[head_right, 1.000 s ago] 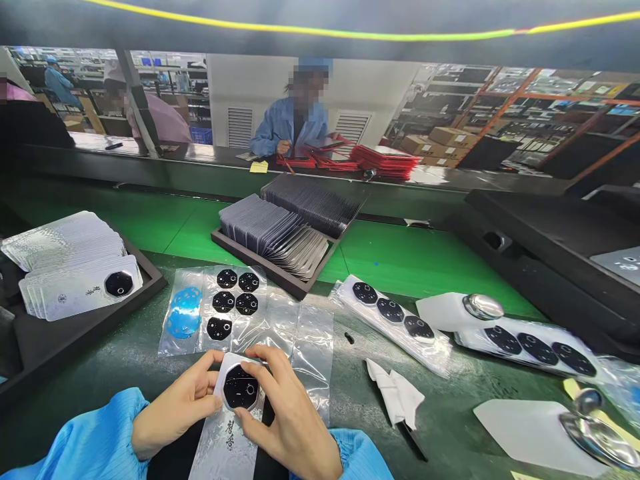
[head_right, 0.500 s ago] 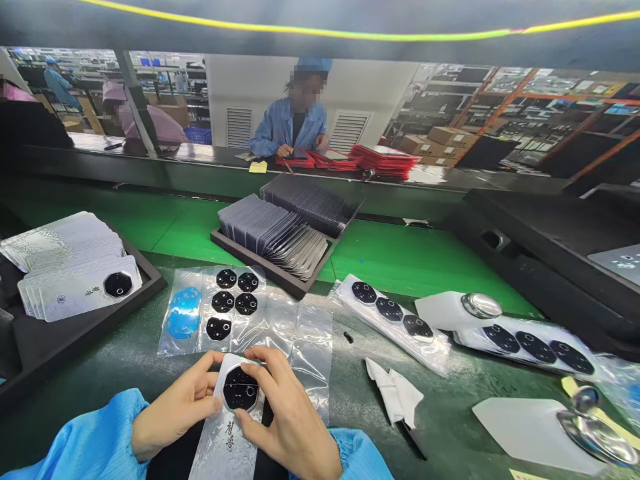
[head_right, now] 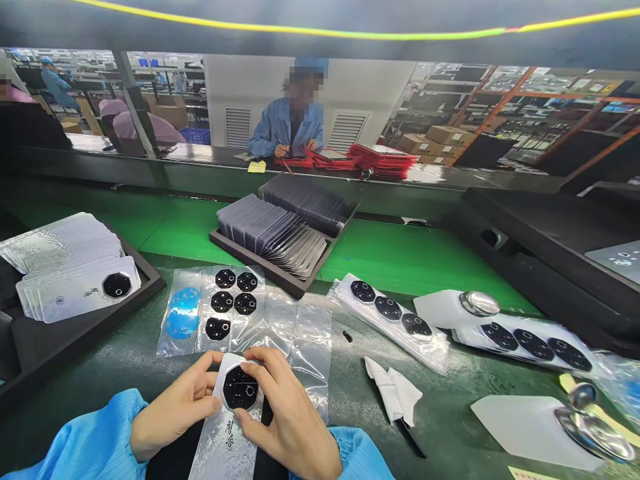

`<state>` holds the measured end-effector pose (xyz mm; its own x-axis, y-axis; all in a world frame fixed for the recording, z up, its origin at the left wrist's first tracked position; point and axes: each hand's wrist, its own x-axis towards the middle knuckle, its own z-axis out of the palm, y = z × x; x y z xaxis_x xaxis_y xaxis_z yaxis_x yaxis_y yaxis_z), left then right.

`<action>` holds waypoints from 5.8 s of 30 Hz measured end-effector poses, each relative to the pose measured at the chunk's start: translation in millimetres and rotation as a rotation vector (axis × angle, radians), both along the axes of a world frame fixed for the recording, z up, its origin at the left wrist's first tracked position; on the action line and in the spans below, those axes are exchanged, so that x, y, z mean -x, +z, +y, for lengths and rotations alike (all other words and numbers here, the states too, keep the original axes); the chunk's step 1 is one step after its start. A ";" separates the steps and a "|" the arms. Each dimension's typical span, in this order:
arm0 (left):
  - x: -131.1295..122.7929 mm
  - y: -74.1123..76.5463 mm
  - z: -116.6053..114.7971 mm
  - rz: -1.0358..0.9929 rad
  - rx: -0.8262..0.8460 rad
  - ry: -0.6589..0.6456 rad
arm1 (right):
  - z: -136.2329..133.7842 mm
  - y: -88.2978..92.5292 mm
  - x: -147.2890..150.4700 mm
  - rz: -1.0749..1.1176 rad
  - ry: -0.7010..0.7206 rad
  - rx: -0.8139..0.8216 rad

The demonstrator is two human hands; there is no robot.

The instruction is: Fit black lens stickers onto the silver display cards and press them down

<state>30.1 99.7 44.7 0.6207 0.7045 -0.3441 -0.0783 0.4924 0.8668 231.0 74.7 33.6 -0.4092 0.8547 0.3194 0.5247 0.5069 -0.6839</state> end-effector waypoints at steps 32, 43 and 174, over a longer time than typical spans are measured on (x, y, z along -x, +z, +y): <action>-0.1 -1.7 0.4 0.015 0.002 0.007 | 2.7 -6.1 1.2 0.063 -0.002 -0.068; 2.0 -7.1 0.0 0.006 0.001 0.015 | 1.8 -3.4 1.1 0.072 0.018 -0.025; 5.7 -13.3 -14.0 0.322 -0.333 -0.020 | 2.1 -9.5 19.5 0.765 -0.124 0.789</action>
